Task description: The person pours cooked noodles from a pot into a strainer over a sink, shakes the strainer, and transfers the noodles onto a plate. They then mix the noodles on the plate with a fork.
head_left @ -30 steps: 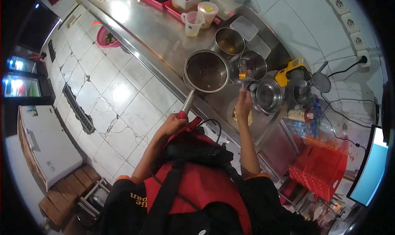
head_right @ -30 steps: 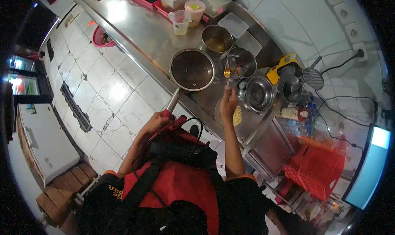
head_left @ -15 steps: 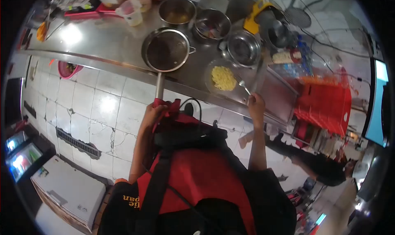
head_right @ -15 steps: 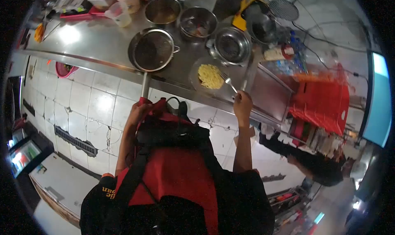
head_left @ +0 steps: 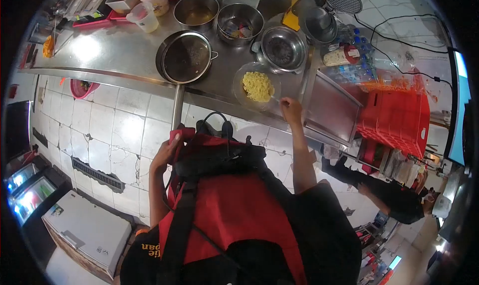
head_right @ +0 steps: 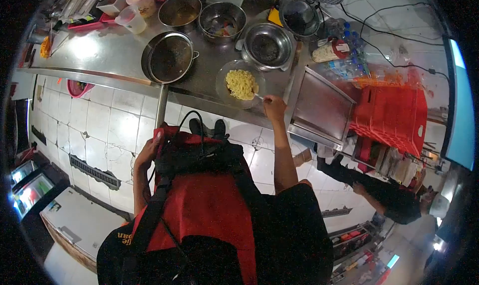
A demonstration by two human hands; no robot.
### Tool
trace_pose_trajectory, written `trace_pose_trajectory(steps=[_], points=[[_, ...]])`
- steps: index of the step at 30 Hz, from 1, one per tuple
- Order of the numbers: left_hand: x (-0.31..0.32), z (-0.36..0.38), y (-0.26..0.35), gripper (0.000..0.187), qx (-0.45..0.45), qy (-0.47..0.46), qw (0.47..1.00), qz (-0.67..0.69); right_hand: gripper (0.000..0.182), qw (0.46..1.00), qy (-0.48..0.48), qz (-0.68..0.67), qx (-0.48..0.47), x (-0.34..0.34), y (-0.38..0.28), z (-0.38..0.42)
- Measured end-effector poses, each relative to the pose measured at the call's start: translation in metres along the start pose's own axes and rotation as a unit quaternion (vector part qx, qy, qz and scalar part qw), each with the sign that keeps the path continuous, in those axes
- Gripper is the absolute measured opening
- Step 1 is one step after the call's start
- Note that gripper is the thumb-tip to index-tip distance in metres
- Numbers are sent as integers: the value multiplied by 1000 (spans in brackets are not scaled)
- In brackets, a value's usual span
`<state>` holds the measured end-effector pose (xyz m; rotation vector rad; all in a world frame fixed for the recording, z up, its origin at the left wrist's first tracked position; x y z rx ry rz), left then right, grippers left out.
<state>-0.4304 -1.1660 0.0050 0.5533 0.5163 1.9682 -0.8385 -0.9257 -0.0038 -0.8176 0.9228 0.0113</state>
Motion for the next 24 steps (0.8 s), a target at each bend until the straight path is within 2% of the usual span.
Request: trace_pose_trajectory(steps=[1, 2, 3, 4, 5, 7, 8, 10, 11, 12, 13, 16, 17, 18, 19, 20, 22, 23, 24], points=[[-2, -3, -12, 63, 34, -17, 999, -14, 18, 998, 32, -20, -59, 12, 31, -8], [-2, -4, -21, 65, 65, -33, 997, -29, 18, 997, 28, -21, -62, 7, 19, -5], [-2, -4, -30, 68, 104, -37, 993, -50, 18, 997, 2, -76, -14, 5, 18, 0], [-2, -6, -44, 68, 102, -35, 993, -50, 19, 991, -24, -129, 36, 3, 15, 5], [-3, -6, -54, 68, 104, -18, 994, -26, 19, 990, -25, -130, 36, 0, 12, 6], [-2, -7, -63, 68, 106, -2, 994, -3, 14, 990, 34, -119, -61, -17, -6, 8], [-1, -6, -64, 69, 97, 12, 995, 0, 14, 990, 34, -118, -62, -20, -7, 4], [-1, -5, -71, 69, 85, 27, 996, 4, 16, 994, -6, 38, -101, -16, -23, -1], [-1, -10, -83, 68, 49, 16, 999, -4, 16, 994, -9, 38, -102, -28, -43, 3], [1, -12, -93, 66, 13, 7, 1000, -12, 18, 976, 30, 206, -68, -52, -82, 10], [4, -10, -91, 66, 12, 11, 1000, -9, 20, 927, 69, 366, -31, -64, -104, 13], [20, -7, -93, 55, -32, 11, 999, 14, 17, 917, 75, 391, -1, -62, -96, 0], [24, -10, -92, 49, -11, 24, 999, 29, 17, 917, 76, 390, -1, -53, -85, -5], [25, -14, -93, 43, 10, 38, 998, 47, 15, 969, 16, 247, 5, -31, -57, -14], [18, -24, -108, 39, 11, 27, 1000, 8, 13, 994, -47, 98, 10, -12, -36, -22], [22, -24, -106, 39, 9, 30, 999, 13, 13, 994, -52, 100, 7, -12, -28, -28], [17, -23, -92, 40, 11, 89, 990, -108, 13, 991, -88, -84, 53, -12, 1, -36], [12, -25, -90, 42, -18, 112, 973, -200, 13, 991, -92, -83, 51, -20, -15, -30], [12, -27, -90, 42, -20, 116, 973, -196, 14, 995, -10, 97, -4, -47, -43, -19]])
Point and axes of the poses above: each hand's wrist, its own z-axis away from the middle knuckle, its own x-axis out of the palm, y = z × x, the point moved 8 cm from there along -z, towards the middle knuckle, and after that the axes turned 15 degrees about -y, right-handed, at the moved point
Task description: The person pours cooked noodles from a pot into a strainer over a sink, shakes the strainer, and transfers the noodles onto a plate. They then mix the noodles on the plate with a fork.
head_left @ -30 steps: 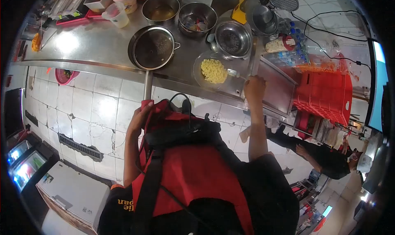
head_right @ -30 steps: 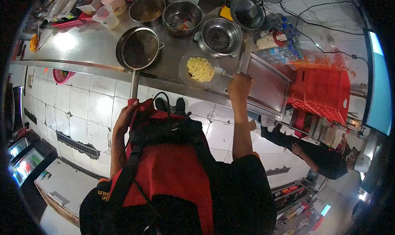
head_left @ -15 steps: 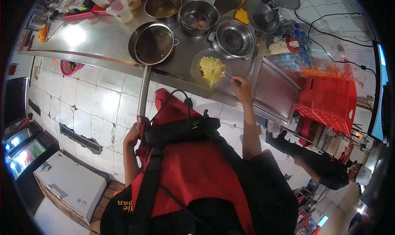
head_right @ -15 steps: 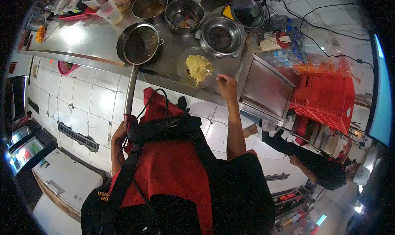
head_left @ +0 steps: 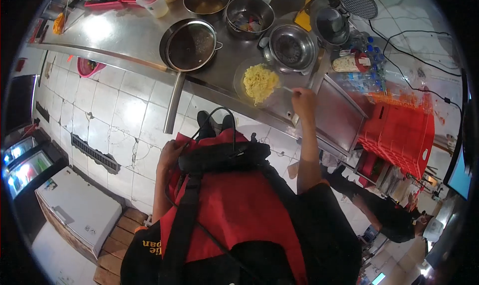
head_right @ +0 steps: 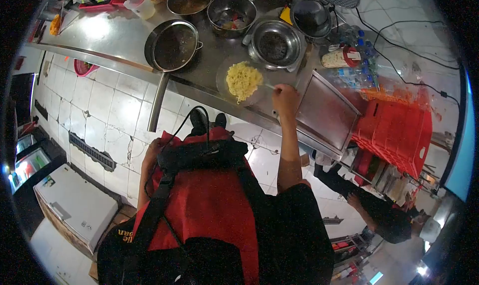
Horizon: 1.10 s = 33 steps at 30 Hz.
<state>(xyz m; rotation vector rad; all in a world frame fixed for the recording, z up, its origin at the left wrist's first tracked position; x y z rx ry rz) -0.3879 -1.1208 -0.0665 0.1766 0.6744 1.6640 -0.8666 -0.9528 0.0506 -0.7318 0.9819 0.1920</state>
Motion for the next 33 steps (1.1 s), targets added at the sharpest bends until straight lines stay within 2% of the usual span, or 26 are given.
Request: trace_pose_trajectory(steps=[1, 2, 3, 5, 6, 7, 8, 9, 11, 13, 14, 15, 16, 17, 20, 22, 23, 24, 25, 26, 28, 29, 30, 31, 32, 33], points=[[-4, 9, 23, 43, 13, 27, 997, -75, 16, 979, 86, 179, -44, -19, -24, 13], [-6, 13, 41, 44, 28, 51, 987, -151, 16, 979, 83, 179, -44, -12, -23, 10], [-4, 8, 43, 44, 27, 50, 987, -151, 18, 972, 64, 217, -64, 4, -24, 5], [-3, 2, 66, 50, 121, 78, 984, -106, 19, 962, 46, 256, -85, 32, -13, 0], [-5, -3, 75, 50, 122, 81, 984, -104, 20, 995, 3, 73, -72, 47, 7, -7], [-3, -2, 92, 49, 104, 27, 987, -120, 20, 991, -43, -113, -55, 56, 16, -9], [3, -2, 99, 49, 85, -28, 987, -136, 20, 991, -45, -112, -56, 56, 17, -8], [6, -18, 81, 48, 106, -2, 991, -77, 21, 984, -46, -167, -42, 56, 25, -5], [3, -11, 106, 44, 128, -4, 989, -72, 21, 974, -46, -222, -26, 41, 14, 4], [4, -10, 122, 39, 221, 11, 969, -110, 19, 983, -12, -161, -88, 11, -20, 15], [6, -13, 122, 39, 222, 9, 969, -111, 19, 983, -11, -161, -86, 3, -26, 20], [6, -20, 115, 40, 188, -8, 981, -44, 18, 991, 42, 40, -123, -10, -46, 27], [6, -25, 108, 40, 153, -22, 988, 25, 16, 954, 93, 240, -157, -15, -66, 32], [7, -26, 102, 40, 115, -32, 993, 23, 16, 954, 92, 239, -158, -17, -71, 30], [9, -31, 73, 42, 102, -12, 995, 14, 12, 957, 101, 264, -72, -11, -54, 24], [23, -50, 22, 41, 95, -22, 992, 78, 14, 994, -19, 91, -51, 39, -7, 0], [28, -43, 11, 40, 88, -21, 983, 160, 14, 994, -19, 91, -53, 52, 10, -3], [35, -36, -6, 39, 79, -18, 967, 242, 14, 989, -62, -132, -27, 68, 41, -9], [35, -38, -43, 38, 49, 24, 979, 194, 13, 931, -102, -349, 3, 84, 58, -11], [37, -42, -91, 37, 18, 64, 987, 145, 13, 931, -104, -350, 3, 79, 55, -9], [59, -35, -179, 35, -47, 71, 985, 147, 14, 982, -45, -183, -26, 36, 27, 1], [57, -34, -173, 35, -48, 72, 985, 147, 14, 982, -46, -183, -27, 22, 8, 4], [75, -7, -181, 34, -43, 78, 983, 163, 15, 997, 19, 42, -55, 1, -27, 13], [88, 22, -191, 33, -38, 82, 980, 178, 17, 958, 83, 265, -77, -6, -53, 23], [87, 25, -186, 32, -32, 85, 977, 193, 17, 958, 83, 265, -74, 7, -43, 20], [85, 26, -180, 31, -24, 88, 974, 210, 17, 991, 33, 115, -63, 36, -14, 7]])
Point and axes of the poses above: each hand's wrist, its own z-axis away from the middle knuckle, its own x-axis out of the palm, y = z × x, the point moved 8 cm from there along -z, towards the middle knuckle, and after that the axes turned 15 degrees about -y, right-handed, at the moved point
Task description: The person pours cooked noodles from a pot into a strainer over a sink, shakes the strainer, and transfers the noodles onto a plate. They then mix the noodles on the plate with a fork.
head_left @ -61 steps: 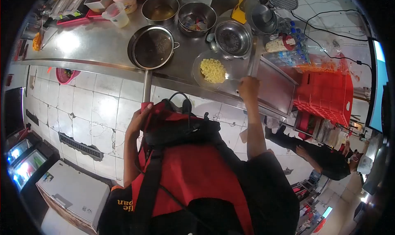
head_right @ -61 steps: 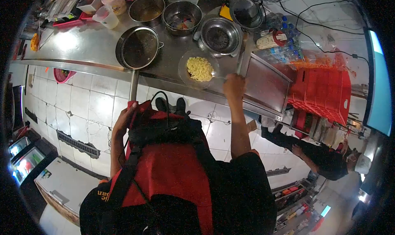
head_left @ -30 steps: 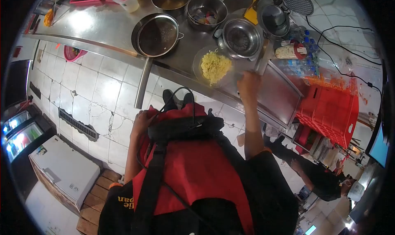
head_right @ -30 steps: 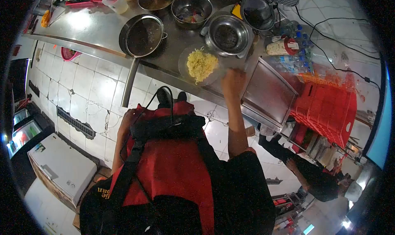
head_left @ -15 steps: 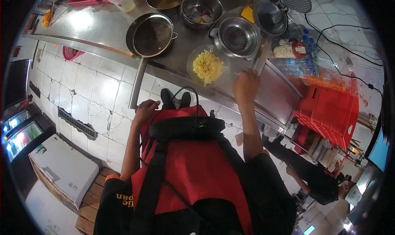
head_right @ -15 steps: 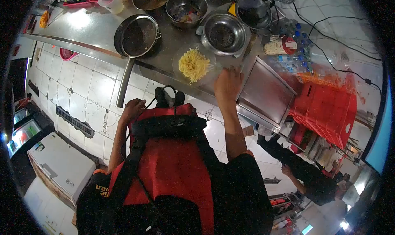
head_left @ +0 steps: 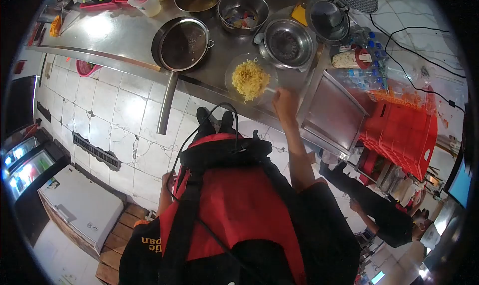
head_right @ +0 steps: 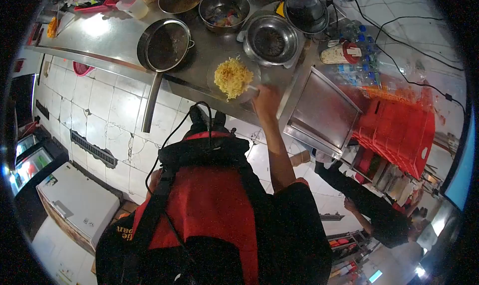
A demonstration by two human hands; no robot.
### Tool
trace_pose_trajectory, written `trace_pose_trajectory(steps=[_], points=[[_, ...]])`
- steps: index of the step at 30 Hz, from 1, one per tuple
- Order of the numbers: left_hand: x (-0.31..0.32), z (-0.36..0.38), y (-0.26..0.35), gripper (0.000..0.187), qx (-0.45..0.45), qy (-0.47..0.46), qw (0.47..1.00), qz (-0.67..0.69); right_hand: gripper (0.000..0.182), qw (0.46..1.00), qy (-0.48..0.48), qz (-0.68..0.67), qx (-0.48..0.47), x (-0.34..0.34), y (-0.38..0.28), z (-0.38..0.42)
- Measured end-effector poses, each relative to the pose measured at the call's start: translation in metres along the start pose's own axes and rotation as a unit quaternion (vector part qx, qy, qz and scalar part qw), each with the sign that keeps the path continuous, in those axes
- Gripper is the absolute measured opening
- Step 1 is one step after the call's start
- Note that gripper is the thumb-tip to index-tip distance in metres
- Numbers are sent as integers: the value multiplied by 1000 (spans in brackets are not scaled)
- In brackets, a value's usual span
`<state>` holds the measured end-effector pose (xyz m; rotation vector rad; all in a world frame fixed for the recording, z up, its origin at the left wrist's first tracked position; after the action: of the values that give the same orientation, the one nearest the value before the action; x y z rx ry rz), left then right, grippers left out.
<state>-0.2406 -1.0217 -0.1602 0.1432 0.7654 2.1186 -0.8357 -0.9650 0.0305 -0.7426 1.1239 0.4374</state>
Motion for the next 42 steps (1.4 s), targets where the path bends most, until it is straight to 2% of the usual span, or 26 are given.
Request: trace_pose_trajectory(steps=[1, 2, 3, 5, 6, 7, 8, 9, 10, 12, 13, 15, 17, 19, 21, 22, 23, 25, 27, 29, 31, 32, 34, 38, 40, 42], points=[[2, 0, 8, 30, 8, 4, 1000, 20, 17, 987, -42, -154, 7, 33, 19, -9], [4, 3, 12, 29, 14, 9, 999, 41, 16, 939, -100, -326, -53, 43, 20, -12], [5, 7, 16, 29, 18, 15, 998, 62, 16, 939, -103, -325, -55, 46, 25, -10], [4, 13, 25, 27, 28, 32, 993, 106, 18, 968, -64, -239, 36, 4, 12, 1], [1, 16, 30, 26, 31, 39, 991, 126, 19, 990, -47, -120, 54, -23, -7, 7], [-2, 18, 35, 25, 35, 45, 988, 144, 19, 990, -49, -121, 53, -18, -10, 5], [-11, -9, 12, 24, -38, 16, 990, 136, 17, 998, -20, -64, 14, -15, -16, 2], [-13, -21, 20, 24, -38, 13, 990, 136, 16, 1000, 11, -5, -25, -13, -21, 2], [-13, -32, 39, 25, -14, -1, 993, 113, 16, 1000, 12, -2, -25, -6, -14, 1], [-12, -46, 83, 27, 24, -21, 996, 84, 15, 993, -88, -61, -58, 22, -3, -8], [-10, -48, 109, 27, 38, -27, 996, 77, 15, 992, -89, -59, -62, 18, -5, -12], [1, -46, 176, 29, 81, -80, 992, 62, 15, 1000, -22, -10, 8, -13, -9, -8], [27, -55, 234, 31, 151, -170, 972, 57, 16, 999, -37, -31, 0, -11, -24, -15], [57, -60, 288, 33, 166, -254, 952, 45, 17, 991, -38, -94, -83, 7, -32, -18], [87, -62, 329, 35, 174, -328, 926, 64, 18, 997, -52, -50, -36, -13, -24, -16], [102, -62, 345, 38, 172, -345, 920, 68, 19, 998, -68, -7, 11, -18, -17, -15], [115, -64, 356, 41, 169, -362, 914, 72, 19, 998, -69, -6, 12, -16, -18, -18], [143, -92, 348, 41, 174, -396, 895, 105, 19, 998, -17, -28, -45, -17, -29, -24], [163, -101, 354, 39, 168, -423, 874, 173, 19, 997, -51, -25, -52, -8, -35, -15], [176, -114, 354, 36, 168, -418, 879, 157, 19, 994, -87, -20, -64, -11, -37, -17], [181, -118, 348, 31, 151, -386, 892, 178, 20, 997, -71, 31, 12, -28, -20, -19], [187, -115, 350, 31, 150, -386, 892, 179, 20, 997, -71, 31, 12, -20, -20, -22], [183, -115, 358, 26, 189, -287, 932, 111, 21, 992, -20, -28, -122, -11, -43, -26], [184, -134, 350, 25, 202, -196, 959, 45, 21, 989, -105, 51, -92, -24, -35, -18], [171, -124, 360, 24, 193, -113, 975, 9, 22, 990, 17, 116, -76, -57, -31, -20], [167, -114, 370, 24, 208, -85, 974, -2, 25, 989, 7, 89, -122, -27, -35, -23]])
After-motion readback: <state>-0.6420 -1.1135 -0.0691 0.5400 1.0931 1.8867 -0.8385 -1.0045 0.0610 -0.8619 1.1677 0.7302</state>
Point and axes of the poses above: each hand's wrist, its own z-axis away from the middle knuckle, its own x-axis out of the palm, y = z × x, the point moved 8 cm from there along -z, towards the middle knuckle, and after that the axes turned 15 degrees about -y, right-handed, at the moved point
